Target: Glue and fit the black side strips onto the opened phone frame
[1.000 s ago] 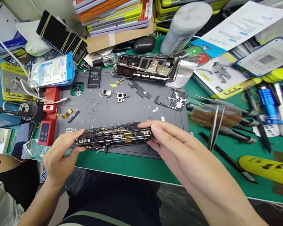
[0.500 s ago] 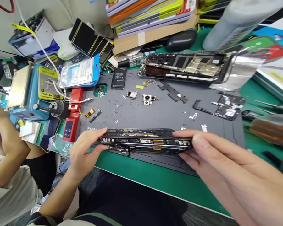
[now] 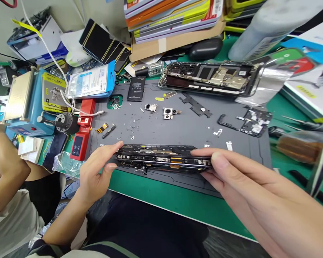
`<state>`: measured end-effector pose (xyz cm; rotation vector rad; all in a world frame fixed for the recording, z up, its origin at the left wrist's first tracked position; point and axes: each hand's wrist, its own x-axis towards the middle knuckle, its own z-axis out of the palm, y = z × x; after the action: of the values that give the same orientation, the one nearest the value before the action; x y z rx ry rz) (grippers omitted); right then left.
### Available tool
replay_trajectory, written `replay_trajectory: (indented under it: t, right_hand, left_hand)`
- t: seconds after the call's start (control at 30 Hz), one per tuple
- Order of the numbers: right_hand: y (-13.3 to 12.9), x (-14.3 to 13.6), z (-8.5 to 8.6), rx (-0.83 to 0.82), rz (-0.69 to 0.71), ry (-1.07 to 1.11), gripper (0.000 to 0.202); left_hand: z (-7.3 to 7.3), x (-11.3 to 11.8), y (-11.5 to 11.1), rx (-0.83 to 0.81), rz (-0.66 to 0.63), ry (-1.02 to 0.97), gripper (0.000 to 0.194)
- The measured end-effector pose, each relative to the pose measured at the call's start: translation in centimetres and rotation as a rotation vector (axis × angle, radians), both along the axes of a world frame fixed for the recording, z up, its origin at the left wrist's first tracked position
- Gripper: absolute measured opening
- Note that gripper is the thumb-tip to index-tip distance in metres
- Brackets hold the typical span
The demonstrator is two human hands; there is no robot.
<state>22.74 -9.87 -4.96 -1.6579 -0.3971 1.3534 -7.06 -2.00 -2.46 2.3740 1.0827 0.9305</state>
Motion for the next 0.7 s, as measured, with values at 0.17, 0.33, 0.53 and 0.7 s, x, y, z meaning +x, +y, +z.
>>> replay_trajectory:
  t: [0.17, 0.33, 0.53, 0.7]
  right_hand:
    - [1.0, -0.5, 1.6, -0.03, 0.022, -0.029, 0.056]
    - [1.5, -0.3, 2.8, -0.112, 0.091, -0.082, 0.071]
    - [1.4, -0.2, 2.9, -0.051, 0.123, -0.068, 0.059]
    - [1.2, 1.8, 1.2, 0.074, 0.278, -0.298, 0.072]
  left_hand:
    - [0.3, 0.6, 0.6, 0.019, 0.053, -0.043, 0.023]
    - [0.4, 0.5, 1.5, 0.008, 0.051, -0.066, 0.018]
    - [0.6, 0.5, 2.5, -0.046, 0.034, -0.107, 0.015]
    - [0.4, 0.9, 3.0, -0.163, 0.145, -0.151, 0.018]
